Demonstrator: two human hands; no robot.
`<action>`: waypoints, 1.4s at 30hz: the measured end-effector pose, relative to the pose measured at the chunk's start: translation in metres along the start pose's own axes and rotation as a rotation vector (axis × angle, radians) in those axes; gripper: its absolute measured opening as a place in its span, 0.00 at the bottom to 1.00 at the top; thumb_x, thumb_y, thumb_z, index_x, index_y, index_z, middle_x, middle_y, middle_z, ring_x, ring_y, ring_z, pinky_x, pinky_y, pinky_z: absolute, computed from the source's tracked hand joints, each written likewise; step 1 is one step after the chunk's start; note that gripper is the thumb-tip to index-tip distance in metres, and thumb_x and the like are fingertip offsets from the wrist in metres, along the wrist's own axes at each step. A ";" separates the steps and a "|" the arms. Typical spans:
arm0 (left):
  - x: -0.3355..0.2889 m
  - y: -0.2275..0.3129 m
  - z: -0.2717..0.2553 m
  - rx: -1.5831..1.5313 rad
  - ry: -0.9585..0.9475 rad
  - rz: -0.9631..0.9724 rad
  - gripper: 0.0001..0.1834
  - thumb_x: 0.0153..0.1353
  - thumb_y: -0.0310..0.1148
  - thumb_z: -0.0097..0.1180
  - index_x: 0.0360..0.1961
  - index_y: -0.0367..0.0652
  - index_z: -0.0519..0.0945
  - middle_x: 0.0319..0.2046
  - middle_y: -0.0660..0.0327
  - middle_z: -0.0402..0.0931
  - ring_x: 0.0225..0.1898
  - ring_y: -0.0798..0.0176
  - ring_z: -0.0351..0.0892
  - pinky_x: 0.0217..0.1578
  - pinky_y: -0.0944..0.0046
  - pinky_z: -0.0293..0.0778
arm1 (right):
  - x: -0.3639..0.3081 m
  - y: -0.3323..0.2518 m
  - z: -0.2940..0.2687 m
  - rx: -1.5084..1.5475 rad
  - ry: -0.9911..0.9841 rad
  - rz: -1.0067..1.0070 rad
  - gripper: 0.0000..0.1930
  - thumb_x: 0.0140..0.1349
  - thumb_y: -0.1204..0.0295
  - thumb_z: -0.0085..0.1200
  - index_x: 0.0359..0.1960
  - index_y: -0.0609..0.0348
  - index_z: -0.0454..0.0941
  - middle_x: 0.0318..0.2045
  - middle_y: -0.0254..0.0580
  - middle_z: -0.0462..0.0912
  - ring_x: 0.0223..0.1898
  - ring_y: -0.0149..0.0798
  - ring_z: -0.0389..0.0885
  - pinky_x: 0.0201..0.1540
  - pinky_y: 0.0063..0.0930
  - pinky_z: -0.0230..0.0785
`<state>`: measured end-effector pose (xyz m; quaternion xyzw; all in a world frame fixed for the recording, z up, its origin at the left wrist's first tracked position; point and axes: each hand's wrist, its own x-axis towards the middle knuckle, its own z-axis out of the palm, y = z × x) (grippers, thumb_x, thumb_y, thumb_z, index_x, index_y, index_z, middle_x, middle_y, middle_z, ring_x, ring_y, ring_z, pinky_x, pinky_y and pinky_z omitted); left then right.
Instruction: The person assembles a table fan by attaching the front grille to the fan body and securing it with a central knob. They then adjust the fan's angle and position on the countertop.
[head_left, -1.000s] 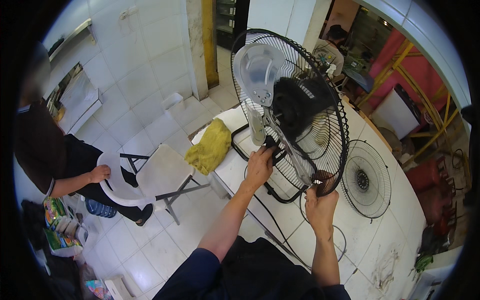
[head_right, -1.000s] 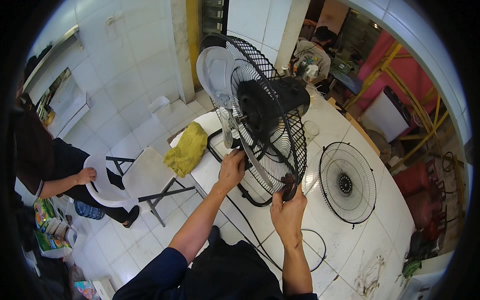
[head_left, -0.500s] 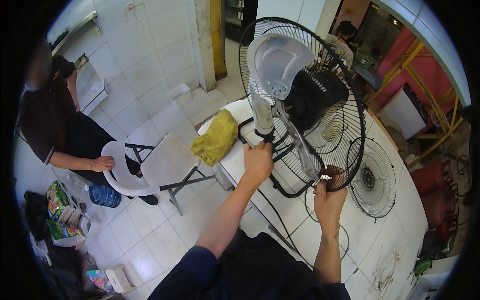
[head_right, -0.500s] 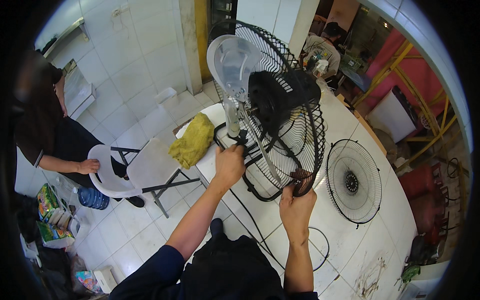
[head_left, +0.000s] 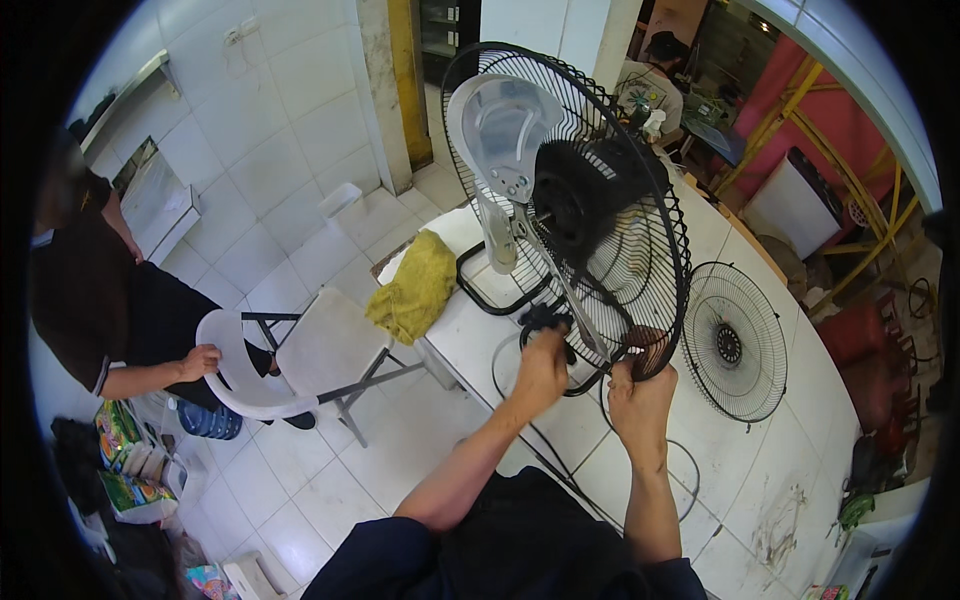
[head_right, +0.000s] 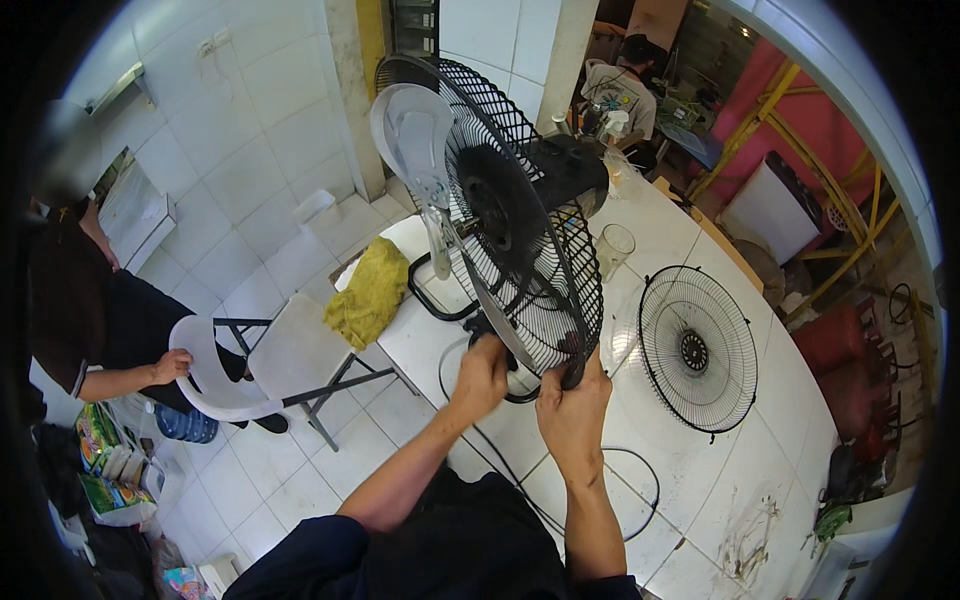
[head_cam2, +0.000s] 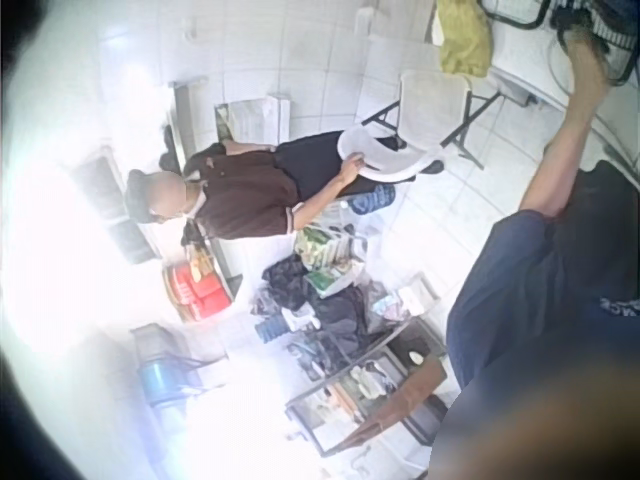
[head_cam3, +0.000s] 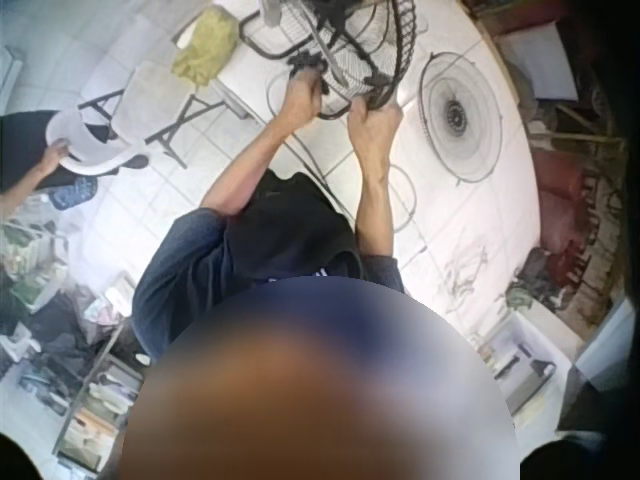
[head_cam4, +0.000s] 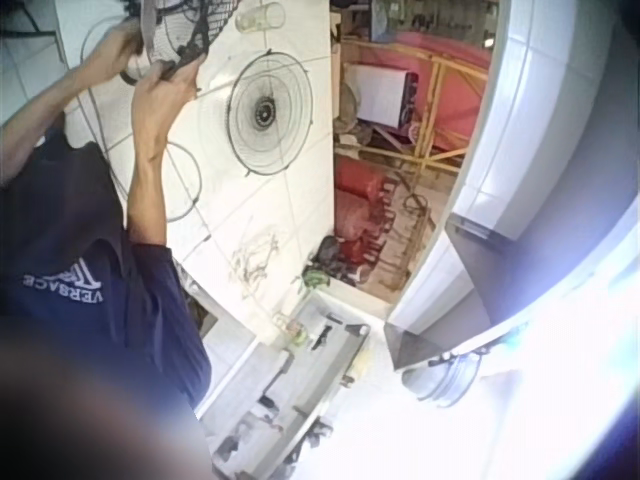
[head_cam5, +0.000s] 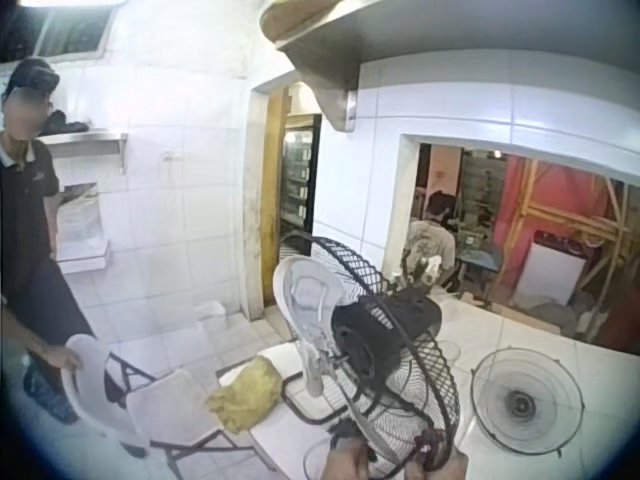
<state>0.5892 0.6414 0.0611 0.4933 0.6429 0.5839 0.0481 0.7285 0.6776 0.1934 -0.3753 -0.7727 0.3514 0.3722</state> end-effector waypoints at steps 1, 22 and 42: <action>-0.010 0.013 -0.004 -0.059 -0.050 0.028 0.21 0.58 0.13 0.48 0.54 0.25 0.77 0.31 0.42 0.74 0.32 0.38 0.77 0.35 0.48 0.73 | 0.001 0.001 -0.001 -0.022 -0.019 -0.029 0.13 0.58 0.88 0.48 0.46 0.73 0.69 0.17 0.46 0.70 0.16 0.36 0.69 0.21 0.32 0.64; -0.002 0.002 -0.019 -0.169 -0.209 -0.149 0.18 0.62 0.17 0.45 0.51 0.31 0.81 0.40 0.44 0.83 0.41 0.46 0.83 0.43 0.53 0.77 | -0.001 0.000 0.001 0.083 -0.043 0.109 0.12 0.63 0.83 0.46 0.47 0.73 0.75 0.30 0.50 0.79 0.29 0.36 0.75 0.33 0.33 0.71; 0.043 -0.028 -0.037 0.073 -0.240 -0.154 0.17 0.56 0.15 0.49 0.46 0.29 0.83 0.35 0.39 0.83 0.38 0.38 0.83 0.41 0.49 0.78 | -0.002 -0.003 0.004 0.019 0.043 -0.036 0.19 0.56 0.89 0.45 0.51 0.71 0.71 0.25 0.53 0.77 0.20 0.44 0.72 0.26 0.36 0.67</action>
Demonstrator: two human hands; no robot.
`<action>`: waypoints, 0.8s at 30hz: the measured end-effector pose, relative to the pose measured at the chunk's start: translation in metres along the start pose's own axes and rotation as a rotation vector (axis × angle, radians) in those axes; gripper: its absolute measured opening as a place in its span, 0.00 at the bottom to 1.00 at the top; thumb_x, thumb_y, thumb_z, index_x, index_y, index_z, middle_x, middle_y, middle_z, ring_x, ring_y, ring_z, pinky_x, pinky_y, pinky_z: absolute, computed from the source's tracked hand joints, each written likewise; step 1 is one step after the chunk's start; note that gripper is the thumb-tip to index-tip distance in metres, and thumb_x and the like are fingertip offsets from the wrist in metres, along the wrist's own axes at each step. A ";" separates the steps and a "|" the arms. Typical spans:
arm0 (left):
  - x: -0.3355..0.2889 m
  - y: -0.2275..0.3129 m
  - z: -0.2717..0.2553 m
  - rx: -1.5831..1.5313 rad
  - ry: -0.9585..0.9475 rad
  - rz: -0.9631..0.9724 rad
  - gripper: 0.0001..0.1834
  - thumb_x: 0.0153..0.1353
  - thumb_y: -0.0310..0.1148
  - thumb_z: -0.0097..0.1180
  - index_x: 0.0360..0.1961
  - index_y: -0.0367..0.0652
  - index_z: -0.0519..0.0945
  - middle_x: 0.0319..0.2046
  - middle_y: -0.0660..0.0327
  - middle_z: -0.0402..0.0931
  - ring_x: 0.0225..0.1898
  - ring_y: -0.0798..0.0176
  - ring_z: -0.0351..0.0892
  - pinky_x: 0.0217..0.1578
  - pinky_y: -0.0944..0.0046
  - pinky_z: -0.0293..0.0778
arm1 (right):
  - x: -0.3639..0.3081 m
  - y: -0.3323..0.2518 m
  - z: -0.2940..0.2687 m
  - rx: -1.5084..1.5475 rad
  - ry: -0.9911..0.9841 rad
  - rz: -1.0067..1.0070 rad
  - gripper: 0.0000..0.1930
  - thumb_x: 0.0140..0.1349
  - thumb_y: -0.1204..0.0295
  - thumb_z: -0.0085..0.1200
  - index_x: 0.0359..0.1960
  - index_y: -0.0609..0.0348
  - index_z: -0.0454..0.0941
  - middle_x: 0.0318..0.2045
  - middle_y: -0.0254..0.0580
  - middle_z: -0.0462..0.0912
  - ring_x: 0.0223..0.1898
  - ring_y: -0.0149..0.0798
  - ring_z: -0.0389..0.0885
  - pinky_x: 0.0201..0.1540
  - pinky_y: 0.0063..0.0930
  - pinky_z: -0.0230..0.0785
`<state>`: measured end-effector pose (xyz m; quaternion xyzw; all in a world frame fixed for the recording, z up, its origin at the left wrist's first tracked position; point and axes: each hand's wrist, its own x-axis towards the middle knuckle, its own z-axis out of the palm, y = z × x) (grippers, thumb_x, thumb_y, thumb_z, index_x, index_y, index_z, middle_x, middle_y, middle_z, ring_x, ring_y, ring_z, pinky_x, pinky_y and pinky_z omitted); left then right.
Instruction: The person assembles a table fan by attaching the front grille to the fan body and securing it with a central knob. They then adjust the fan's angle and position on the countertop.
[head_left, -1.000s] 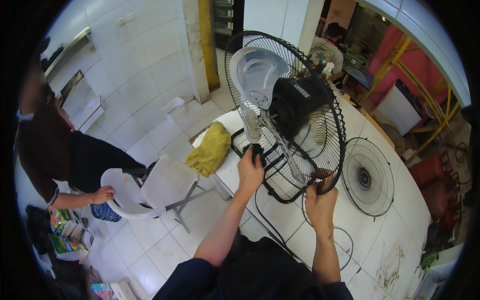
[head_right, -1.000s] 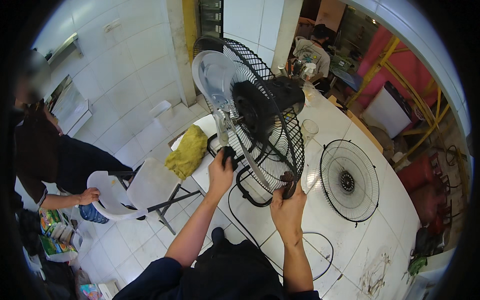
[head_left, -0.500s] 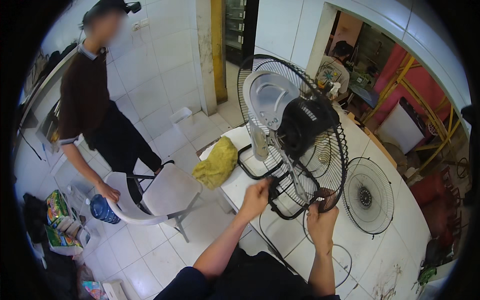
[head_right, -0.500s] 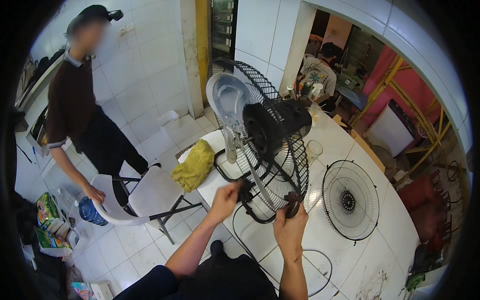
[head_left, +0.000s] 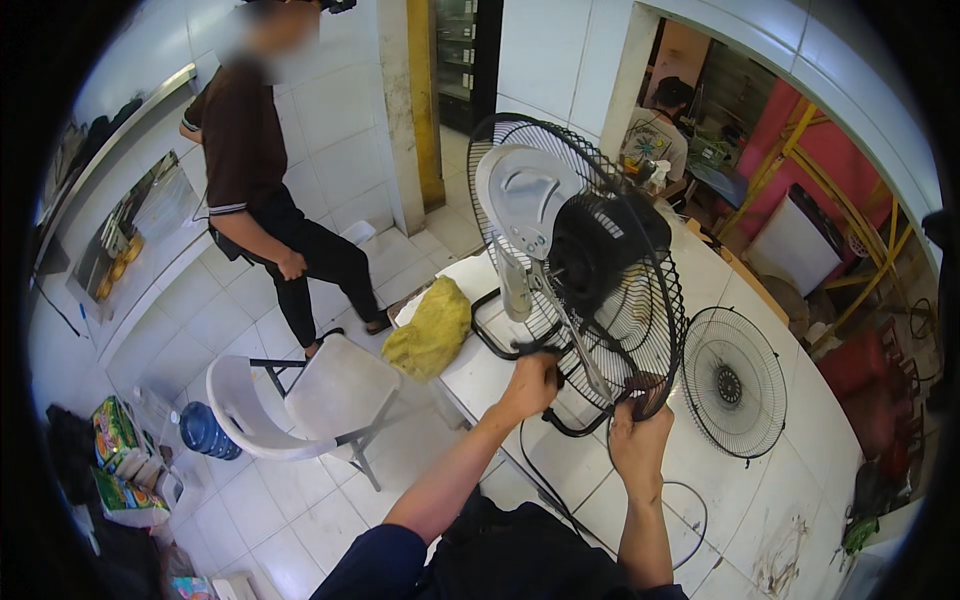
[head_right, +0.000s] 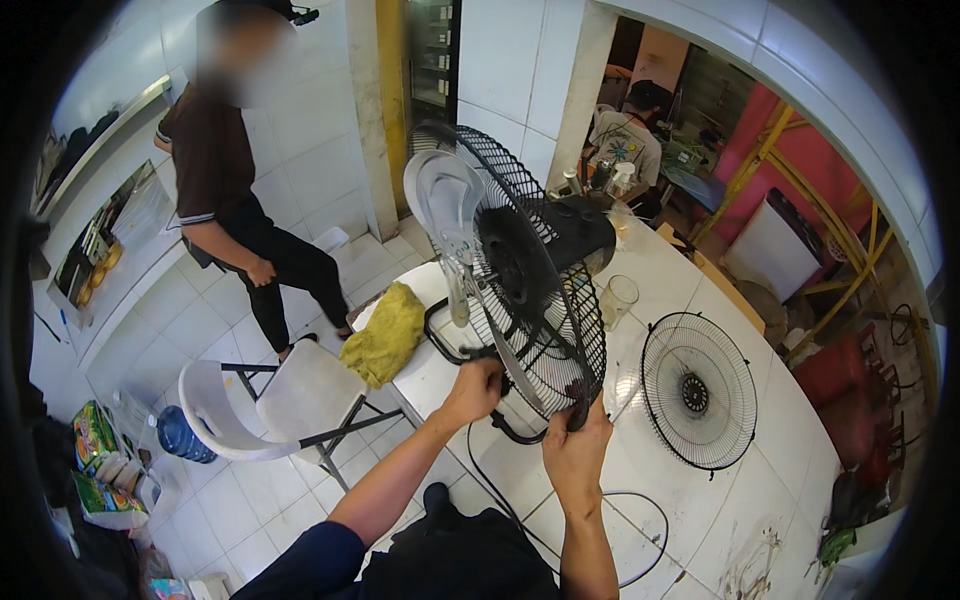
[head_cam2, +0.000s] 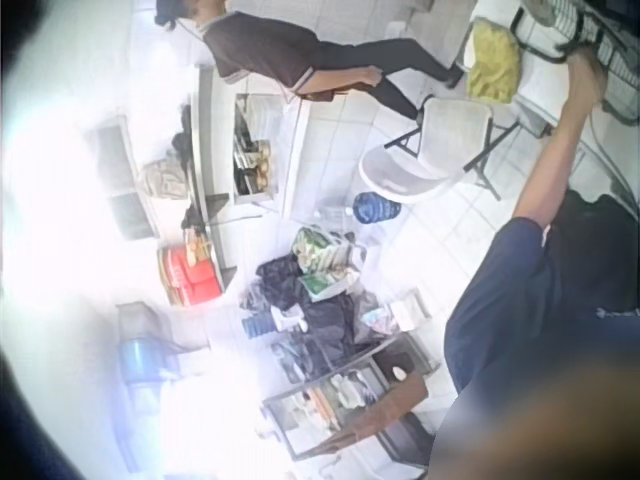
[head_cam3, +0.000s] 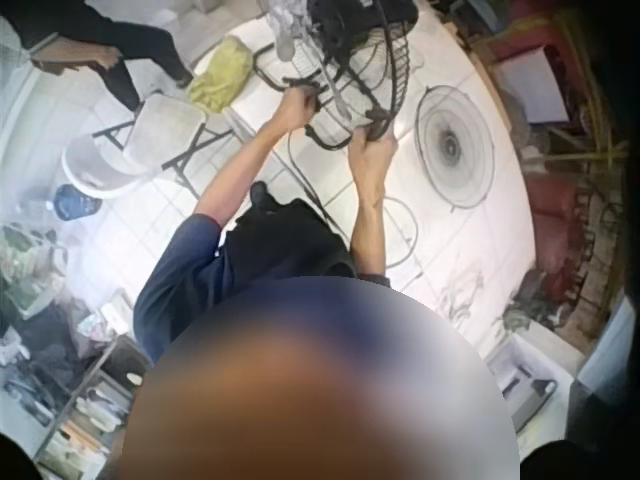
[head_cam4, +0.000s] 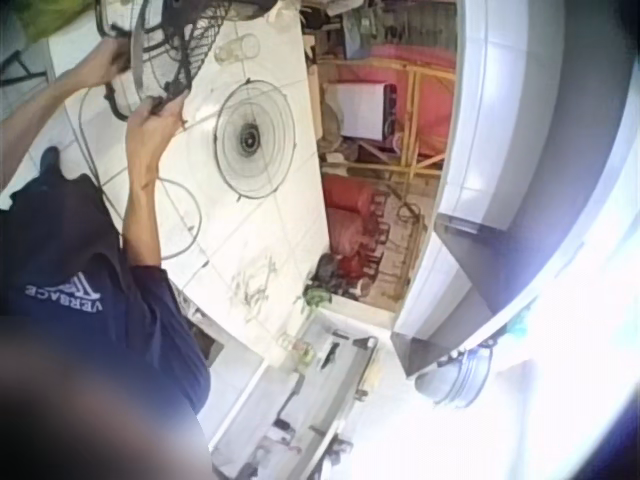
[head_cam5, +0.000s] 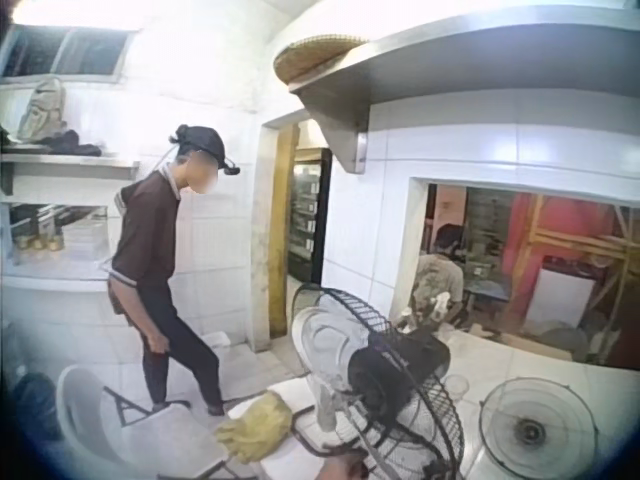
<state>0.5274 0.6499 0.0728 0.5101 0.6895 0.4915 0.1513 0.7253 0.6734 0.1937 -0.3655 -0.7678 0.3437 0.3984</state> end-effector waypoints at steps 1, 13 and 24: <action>-0.010 0.005 -0.004 -0.054 -0.096 -0.006 0.18 0.58 0.16 0.49 0.47 0.30 0.84 0.35 0.41 0.84 0.38 0.43 0.85 0.41 0.52 0.79 | 0.000 0.000 -0.001 0.010 0.004 0.007 0.19 0.56 0.89 0.45 0.51 0.71 0.71 0.25 0.53 0.77 0.19 0.45 0.72 0.26 0.36 0.67; 0.022 -0.025 -0.002 -0.026 0.308 -0.223 0.11 0.63 0.23 0.53 0.44 0.30 0.79 0.35 0.36 0.81 0.41 0.30 0.82 0.40 0.45 0.76 | -0.001 0.004 0.001 -0.008 0.026 -0.019 0.18 0.55 0.88 0.47 0.50 0.72 0.71 0.19 0.52 0.73 0.16 0.46 0.71 0.24 0.39 0.65; -0.088 0.059 -0.082 -0.224 0.089 -0.244 0.14 0.71 0.25 0.52 0.54 0.34 0.83 0.36 0.50 0.85 0.37 0.63 0.82 0.40 0.64 0.77 | -0.003 -0.008 -0.028 -0.039 -0.115 -0.065 0.24 0.59 0.78 0.62 0.56 0.75 0.71 0.39 0.58 0.85 0.29 0.43 0.84 0.31 0.31 0.75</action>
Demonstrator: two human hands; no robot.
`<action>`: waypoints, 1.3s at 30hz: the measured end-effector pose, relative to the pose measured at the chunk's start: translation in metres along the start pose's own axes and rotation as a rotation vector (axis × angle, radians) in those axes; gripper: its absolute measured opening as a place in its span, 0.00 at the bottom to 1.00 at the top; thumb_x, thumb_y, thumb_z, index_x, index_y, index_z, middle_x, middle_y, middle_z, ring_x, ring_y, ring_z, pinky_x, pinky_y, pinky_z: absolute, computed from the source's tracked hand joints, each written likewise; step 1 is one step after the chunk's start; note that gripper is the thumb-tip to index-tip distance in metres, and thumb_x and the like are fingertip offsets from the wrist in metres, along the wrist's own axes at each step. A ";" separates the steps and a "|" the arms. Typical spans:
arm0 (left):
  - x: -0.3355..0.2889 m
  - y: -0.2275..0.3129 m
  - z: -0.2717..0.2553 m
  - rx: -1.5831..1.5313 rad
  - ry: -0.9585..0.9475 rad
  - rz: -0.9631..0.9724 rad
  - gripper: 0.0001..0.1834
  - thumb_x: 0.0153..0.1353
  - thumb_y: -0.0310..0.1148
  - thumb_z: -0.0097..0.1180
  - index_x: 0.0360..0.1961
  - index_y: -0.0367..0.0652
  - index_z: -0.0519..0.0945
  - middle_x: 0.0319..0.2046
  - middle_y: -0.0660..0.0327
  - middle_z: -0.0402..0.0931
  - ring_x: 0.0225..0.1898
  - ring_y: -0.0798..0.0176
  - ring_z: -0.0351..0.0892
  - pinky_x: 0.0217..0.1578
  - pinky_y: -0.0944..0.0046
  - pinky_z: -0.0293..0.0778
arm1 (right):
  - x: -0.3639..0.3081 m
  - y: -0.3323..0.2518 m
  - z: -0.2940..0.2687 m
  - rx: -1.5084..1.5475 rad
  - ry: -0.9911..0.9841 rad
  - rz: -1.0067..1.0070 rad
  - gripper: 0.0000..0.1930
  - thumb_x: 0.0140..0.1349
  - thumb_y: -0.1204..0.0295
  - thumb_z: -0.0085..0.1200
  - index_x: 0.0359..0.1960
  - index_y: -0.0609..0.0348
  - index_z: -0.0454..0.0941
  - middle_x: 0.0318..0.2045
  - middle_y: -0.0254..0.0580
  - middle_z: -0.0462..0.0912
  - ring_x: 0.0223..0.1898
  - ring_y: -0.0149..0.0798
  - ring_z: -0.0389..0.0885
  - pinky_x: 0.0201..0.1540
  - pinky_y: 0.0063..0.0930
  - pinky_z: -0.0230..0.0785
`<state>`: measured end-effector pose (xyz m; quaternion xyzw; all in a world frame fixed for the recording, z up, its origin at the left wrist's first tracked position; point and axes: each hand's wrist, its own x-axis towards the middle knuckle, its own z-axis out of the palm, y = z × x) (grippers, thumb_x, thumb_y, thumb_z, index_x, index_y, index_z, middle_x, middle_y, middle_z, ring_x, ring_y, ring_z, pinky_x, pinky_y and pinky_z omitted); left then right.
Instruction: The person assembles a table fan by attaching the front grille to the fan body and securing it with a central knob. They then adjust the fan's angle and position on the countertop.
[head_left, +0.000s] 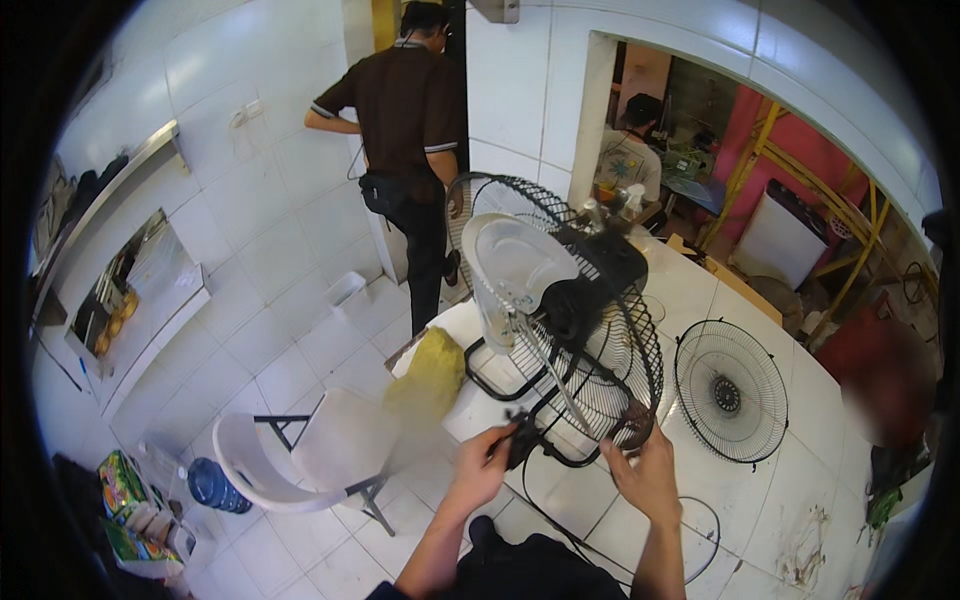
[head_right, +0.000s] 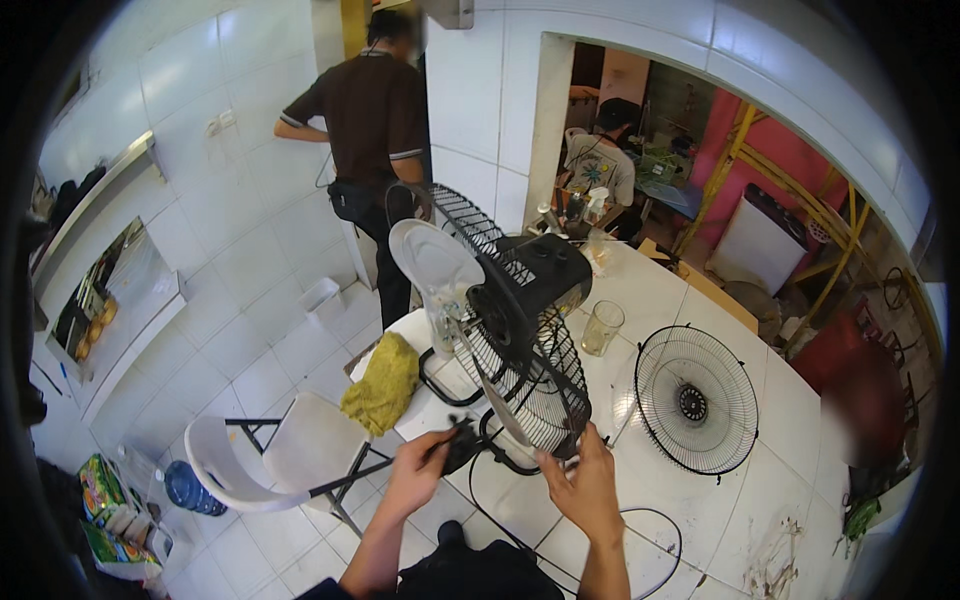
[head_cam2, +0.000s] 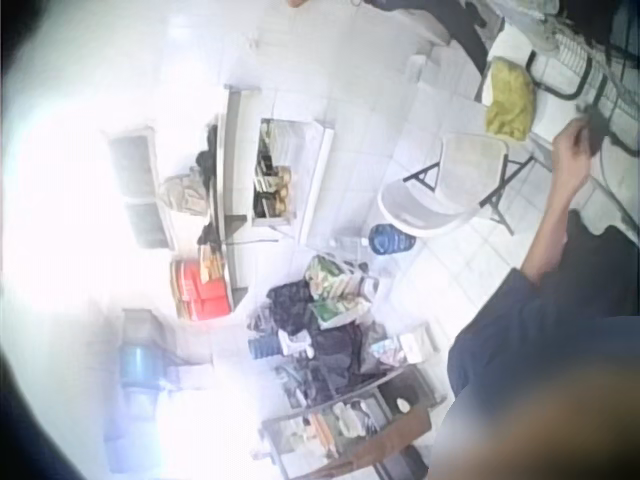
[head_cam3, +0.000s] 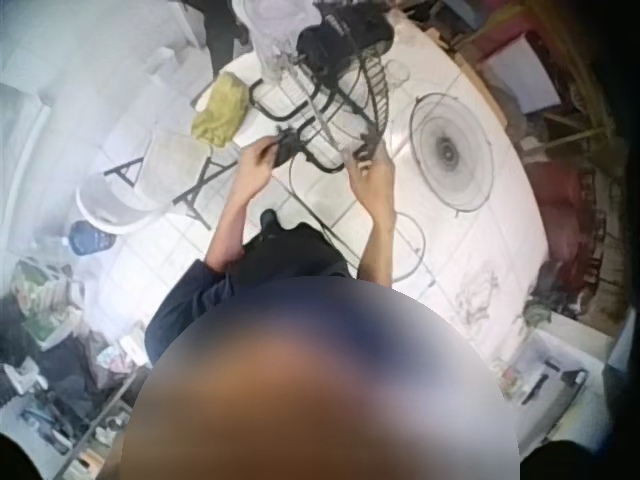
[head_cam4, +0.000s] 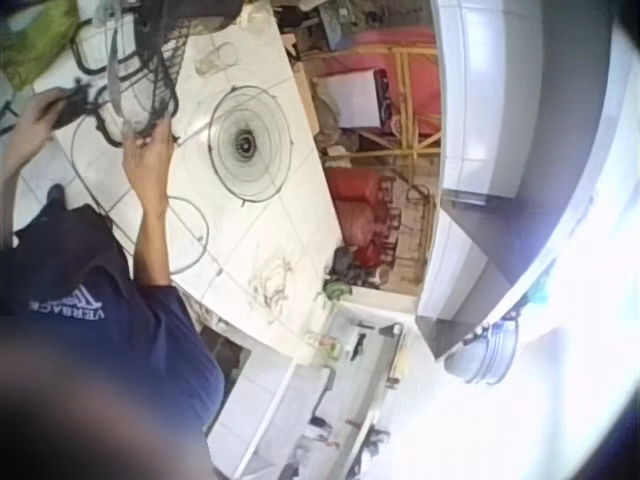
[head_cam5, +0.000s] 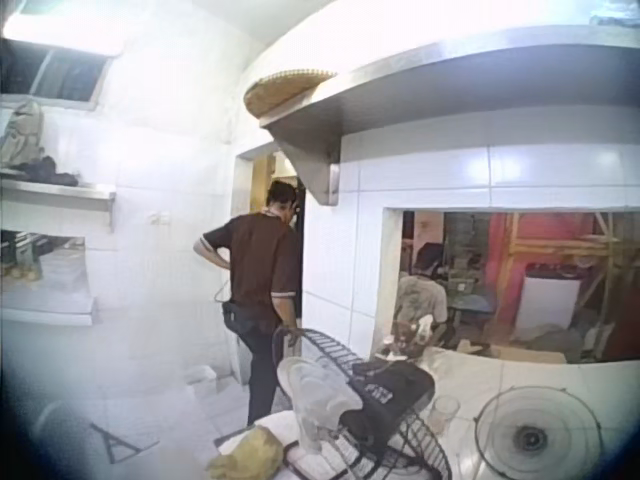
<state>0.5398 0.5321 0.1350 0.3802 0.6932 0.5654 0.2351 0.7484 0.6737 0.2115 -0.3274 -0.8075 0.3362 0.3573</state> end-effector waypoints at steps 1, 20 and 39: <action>-0.010 0.009 -0.015 -0.137 -0.028 -0.034 0.14 0.71 0.23 0.52 0.54 0.33 0.83 0.38 0.51 0.85 0.40 0.65 0.81 0.43 0.65 0.76 | -0.008 -0.004 -0.012 0.028 -0.057 0.072 0.26 0.59 0.77 0.65 0.57 0.76 0.71 0.42 0.57 0.85 0.30 0.43 0.84 0.32 0.29 0.76; -0.022 0.156 -0.002 -0.219 -0.237 0.614 0.29 0.58 0.25 0.71 0.61 0.32 0.78 0.46 0.51 0.78 0.39 0.58 0.79 0.40 0.64 0.78 | -0.024 -0.046 -0.075 0.413 0.444 -0.149 0.14 0.57 0.84 0.55 0.46 0.70 0.80 0.41 0.47 0.85 0.41 0.34 0.84 0.47 0.28 0.77; -0.001 0.156 0.078 0.176 -0.053 0.644 0.21 0.63 0.22 0.61 0.54 0.20 0.71 0.35 0.40 0.79 0.29 0.44 0.83 0.28 0.56 0.80 | 0.285 -0.070 0.005 0.203 -0.889 -0.391 0.23 0.54 0.79 0.63 0.55 0.67 0.80 0.54 0.46 0.78 0.57 0.43 0.77 0.65 0.33 0.66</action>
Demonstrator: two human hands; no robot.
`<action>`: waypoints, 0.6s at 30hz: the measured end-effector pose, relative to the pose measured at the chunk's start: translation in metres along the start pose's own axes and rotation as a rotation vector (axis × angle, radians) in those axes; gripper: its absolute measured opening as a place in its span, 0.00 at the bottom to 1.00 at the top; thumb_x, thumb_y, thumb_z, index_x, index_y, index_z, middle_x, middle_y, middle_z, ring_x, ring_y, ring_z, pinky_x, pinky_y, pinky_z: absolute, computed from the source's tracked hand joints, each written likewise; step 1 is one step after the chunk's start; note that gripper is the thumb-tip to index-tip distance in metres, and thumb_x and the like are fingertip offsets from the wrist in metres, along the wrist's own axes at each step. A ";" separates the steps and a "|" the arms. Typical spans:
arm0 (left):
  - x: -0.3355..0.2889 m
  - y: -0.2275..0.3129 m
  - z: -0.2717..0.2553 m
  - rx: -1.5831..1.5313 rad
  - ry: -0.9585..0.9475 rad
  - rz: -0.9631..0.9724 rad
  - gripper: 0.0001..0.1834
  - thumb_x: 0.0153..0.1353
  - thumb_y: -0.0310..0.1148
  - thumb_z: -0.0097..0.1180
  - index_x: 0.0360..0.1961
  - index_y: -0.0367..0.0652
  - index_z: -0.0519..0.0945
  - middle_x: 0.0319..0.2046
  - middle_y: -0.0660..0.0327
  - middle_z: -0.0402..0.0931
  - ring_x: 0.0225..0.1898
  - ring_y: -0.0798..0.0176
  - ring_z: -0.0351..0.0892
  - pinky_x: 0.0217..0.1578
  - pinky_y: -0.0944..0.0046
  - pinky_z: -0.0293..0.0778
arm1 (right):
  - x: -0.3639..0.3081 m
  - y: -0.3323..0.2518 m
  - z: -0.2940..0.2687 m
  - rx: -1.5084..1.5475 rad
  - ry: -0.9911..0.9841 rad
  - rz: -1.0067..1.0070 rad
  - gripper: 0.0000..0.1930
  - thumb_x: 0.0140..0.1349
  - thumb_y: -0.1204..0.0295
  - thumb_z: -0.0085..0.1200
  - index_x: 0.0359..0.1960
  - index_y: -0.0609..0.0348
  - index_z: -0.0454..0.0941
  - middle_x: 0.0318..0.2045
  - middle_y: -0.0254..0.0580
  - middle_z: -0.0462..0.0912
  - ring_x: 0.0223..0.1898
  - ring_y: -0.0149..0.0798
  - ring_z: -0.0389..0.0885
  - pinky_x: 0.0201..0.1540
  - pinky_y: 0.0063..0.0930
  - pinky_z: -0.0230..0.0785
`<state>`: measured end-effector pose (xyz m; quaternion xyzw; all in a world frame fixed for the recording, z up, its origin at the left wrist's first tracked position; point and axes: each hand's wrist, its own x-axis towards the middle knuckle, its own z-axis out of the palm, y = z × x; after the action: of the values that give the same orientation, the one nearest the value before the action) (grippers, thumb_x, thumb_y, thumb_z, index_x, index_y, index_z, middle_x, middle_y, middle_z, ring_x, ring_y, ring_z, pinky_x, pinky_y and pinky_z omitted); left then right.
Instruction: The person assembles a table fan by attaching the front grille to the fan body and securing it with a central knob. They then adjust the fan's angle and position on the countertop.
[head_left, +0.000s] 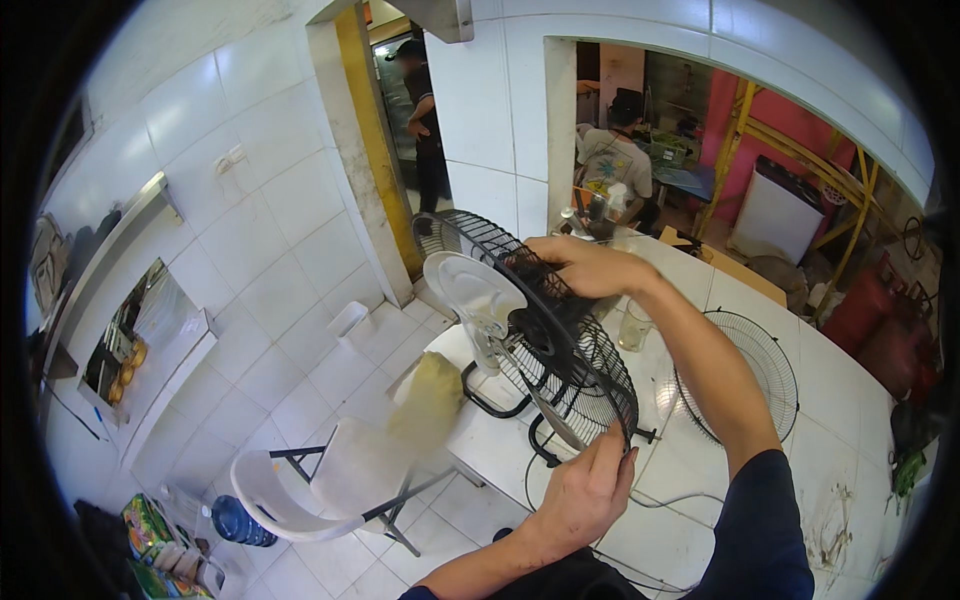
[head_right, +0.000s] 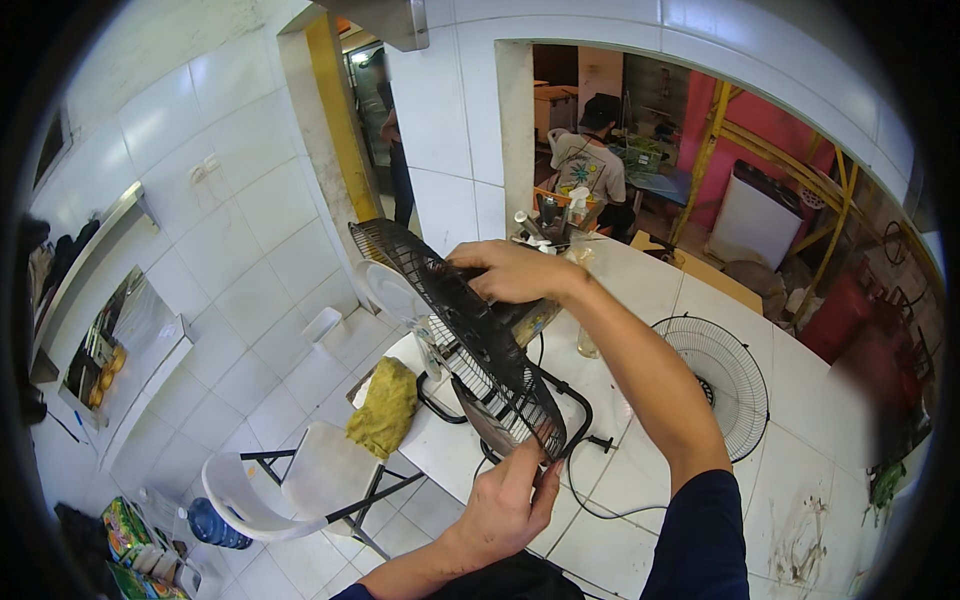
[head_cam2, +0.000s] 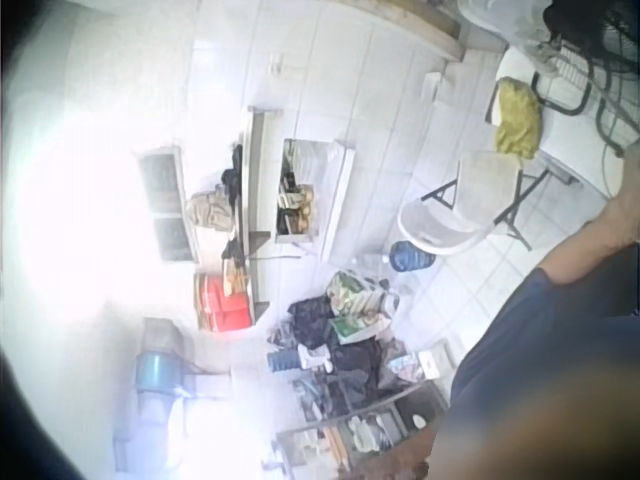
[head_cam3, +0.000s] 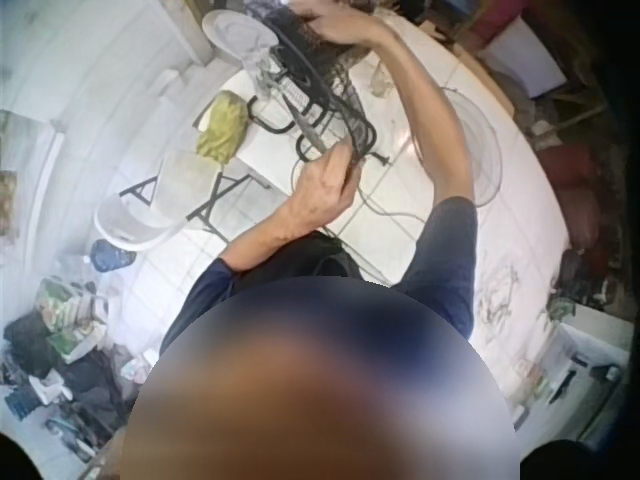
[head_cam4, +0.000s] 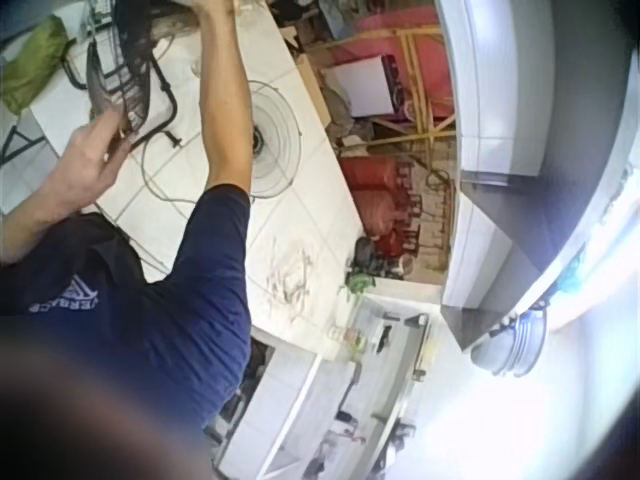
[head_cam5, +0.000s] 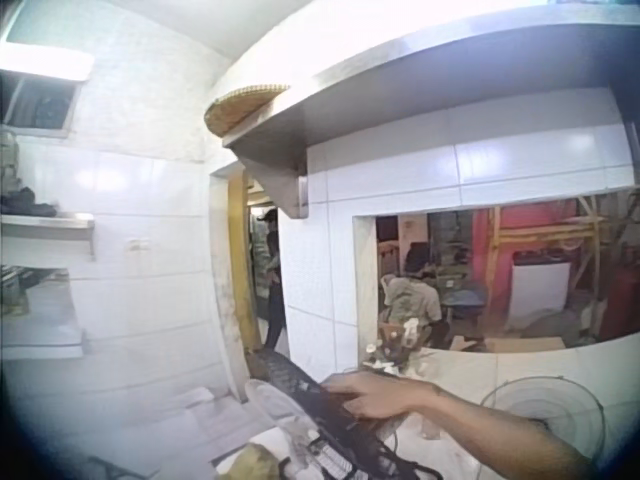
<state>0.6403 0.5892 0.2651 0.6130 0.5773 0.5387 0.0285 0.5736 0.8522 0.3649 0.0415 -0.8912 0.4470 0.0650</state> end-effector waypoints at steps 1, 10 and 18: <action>-0.001 0.000 0.000 -0.001 -0.008 -0.010 0.21 0.63 0.21 0.61 0.54 0.20 0.72 0.33 0.42 0.79 0.29 0.44 0.83 0.27 0.56 0.80 | -0.003 0.000 -0.004 0.164 -0.076 0.058 0.24 0.54 0.79 0.63 0.56 0.67 0.79 0.55 0.46 0.78 0.58 0.44 0.77 0.65 0.33 0.65; -0.001 0.000 0.005 -0.040 0.023 -0.043 0.17 0.62 0.19 0.62 0.49 0.21 0.73 0.27 0.47 0.77 0.24 0.49 0.82 0.24 0.55 0.77 | -0.028 -0.002 0.002 -0.333 0.021 -0.264 0.22 0.50 0.87 0.61 0.50 0.63 0.83 0.54 0.51 0.79 0.55 0.51 0.79 0.58 0.38 0.71; -0.009 -0.002 0.013 0.157 -0.038 -0.033 0.25 0.57 0.18 0.66 0.56 0.24 0.75 0.30 0.51 0.83 0.26 0.56 0.87 0.27 0.64 0.80 | -0.083 0.011 0.028 -0.374 0.330 -0.438 0.26 0.43 0.93 0.53 0.47 0.64 0.84 0.50 0.52 0.81 0.53 0.55 0.80 0.50 0.40 0.75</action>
<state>0.6505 0.5909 0.2524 0.6138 0.6272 0.4794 0.0000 0.6517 0.8375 0.3272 0.1467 -0.9051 0.2518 0.3095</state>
